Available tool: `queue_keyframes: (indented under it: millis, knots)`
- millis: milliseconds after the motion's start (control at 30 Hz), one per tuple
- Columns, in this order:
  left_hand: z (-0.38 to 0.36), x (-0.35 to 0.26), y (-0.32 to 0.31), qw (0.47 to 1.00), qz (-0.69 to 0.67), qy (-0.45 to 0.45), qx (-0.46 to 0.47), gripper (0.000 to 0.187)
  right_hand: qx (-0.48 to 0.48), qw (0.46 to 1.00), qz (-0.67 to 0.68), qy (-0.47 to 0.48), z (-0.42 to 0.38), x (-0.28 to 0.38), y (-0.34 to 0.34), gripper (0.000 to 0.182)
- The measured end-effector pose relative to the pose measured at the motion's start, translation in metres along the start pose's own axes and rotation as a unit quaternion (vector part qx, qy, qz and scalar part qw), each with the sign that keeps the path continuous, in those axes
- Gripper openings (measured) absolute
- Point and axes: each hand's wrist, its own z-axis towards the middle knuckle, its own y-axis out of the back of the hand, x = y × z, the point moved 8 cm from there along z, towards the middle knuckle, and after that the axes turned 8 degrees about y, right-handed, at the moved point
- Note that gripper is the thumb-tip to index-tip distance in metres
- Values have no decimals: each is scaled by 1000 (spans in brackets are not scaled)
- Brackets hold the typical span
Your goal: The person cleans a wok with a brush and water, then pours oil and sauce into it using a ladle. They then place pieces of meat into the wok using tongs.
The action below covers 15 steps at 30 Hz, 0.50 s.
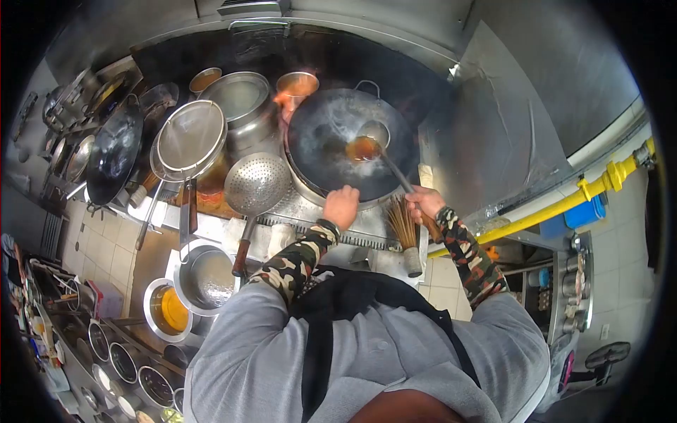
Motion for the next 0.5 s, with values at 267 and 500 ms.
queue_keyframes:
  millis: [267,500]
  knots:
    - [-39,-7,137,968,-121,-84,-201,35,-31,872,-364,326,-7,47,23,54]
    - [-153,233,342,854,119,308,-403,37,65,994,-8,83,-15,71,-63,61]
